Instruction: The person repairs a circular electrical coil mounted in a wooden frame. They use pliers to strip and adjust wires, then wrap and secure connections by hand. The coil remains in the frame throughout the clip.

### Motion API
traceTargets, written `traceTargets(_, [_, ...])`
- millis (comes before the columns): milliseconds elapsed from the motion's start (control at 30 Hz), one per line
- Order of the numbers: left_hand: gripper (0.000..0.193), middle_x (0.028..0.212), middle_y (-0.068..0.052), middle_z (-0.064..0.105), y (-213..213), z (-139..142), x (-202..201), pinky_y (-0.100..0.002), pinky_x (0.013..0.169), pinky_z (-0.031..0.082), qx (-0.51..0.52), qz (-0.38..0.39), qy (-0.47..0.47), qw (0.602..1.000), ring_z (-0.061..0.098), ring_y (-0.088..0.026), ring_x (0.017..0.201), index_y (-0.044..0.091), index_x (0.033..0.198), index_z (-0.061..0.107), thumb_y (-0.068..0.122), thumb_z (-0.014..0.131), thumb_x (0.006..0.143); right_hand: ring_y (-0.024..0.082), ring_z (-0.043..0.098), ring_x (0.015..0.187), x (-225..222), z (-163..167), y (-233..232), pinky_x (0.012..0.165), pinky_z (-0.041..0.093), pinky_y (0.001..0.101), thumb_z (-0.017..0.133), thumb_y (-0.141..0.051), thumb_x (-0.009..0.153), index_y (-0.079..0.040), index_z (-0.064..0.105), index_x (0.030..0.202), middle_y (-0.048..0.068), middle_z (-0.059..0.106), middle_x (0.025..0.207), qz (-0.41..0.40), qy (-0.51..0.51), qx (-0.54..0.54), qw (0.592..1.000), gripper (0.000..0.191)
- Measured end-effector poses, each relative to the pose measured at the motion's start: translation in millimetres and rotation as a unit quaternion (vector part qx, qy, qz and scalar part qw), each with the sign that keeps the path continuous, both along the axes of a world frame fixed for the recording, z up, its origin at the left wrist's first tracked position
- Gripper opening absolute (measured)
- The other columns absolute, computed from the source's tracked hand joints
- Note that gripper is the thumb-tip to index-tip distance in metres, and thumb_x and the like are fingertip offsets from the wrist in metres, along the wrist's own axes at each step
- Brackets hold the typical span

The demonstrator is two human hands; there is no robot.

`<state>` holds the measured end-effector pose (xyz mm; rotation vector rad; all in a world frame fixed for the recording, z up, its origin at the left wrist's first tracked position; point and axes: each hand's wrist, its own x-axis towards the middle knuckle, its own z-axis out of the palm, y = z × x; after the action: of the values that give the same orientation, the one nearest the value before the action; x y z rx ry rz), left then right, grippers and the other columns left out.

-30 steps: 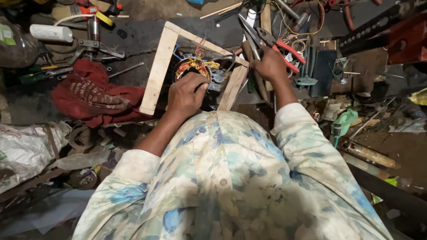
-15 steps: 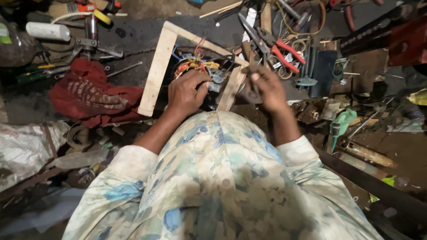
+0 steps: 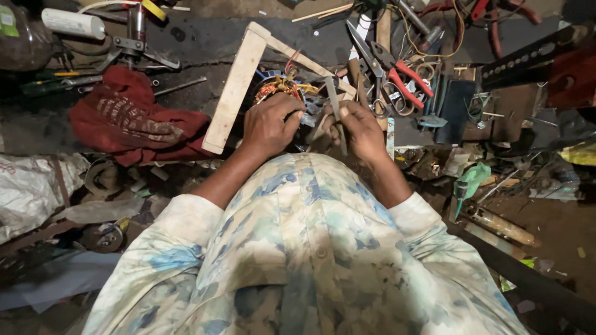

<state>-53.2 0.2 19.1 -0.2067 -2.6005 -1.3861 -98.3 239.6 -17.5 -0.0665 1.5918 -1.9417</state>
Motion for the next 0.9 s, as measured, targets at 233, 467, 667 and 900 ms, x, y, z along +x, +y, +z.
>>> traceTargets(233, [0.009,0.097,-0.009,0.073,1,3,-1,-0.042,0.071,0.055,-0.005,0.004,0.002,1.0,0.071,-0.033,0.085,0.01,0.1,0.073,0.014,0.071,0.092,0.008,0.053,0.071,-1,-4,-13,0.063,0.043,0.0241,0.057,-0.022,0.109,-0.003,0.067,0.109,0.0,0.063,0.085,-0.01,0.068,0.106,0.992,0.022])
traceTargets(467, [0.009,0.095,-0.007,0.073,2,1,-2,-0.043,0.068,0.053,-0.029,0.007,-0.018,0.999,0.071,-0.032,0.083,0.012,0.099,0.074,0.015,0.075,0.091,0.007,0.057,0.087,9,-2,-35,0.076,0.049,0.0228,0.055,-0.008,0.104,-0.003,0.057,0.125,-0.001,0.062,0.098,-0.049,0.17,0.1,0.979,0.022])
traceTargets(667, [0.01,0.095,-0.006,0.073,3,-1,-2,-0.042,0.069,0.054,-0.027,0.012,-0.002,1.0,0.071,-0.032,0.084,0.012,0.1,0.074,0.015,0.074,0.091,0.013,0.062,0.103,10,2,-43,0.094,0.051,0.0293,0.069,-0.004,0.098,-0.001,0.061,0.127,0.005,0.068,0.112,-0.014,0.175,0.075,0.982,0.031])
traceTargets(900, [0.009,0.095,-0.008,0.072,2,-3,-2,-0.044,0.068,0.053,-0.031,0.004,0.001,1.0,0.07,-0.034,0.083,0.012,0.101,0.075,0.016,0.073,0.092,0.021,0.065,0.107,9,6,-47,0.099,0.05,0.0336,0.073,-0.006,0.098,0.001,0.069,0.127,0.012,0.069,0.112,-0.001,0.321,0.138,0.937,0.03])
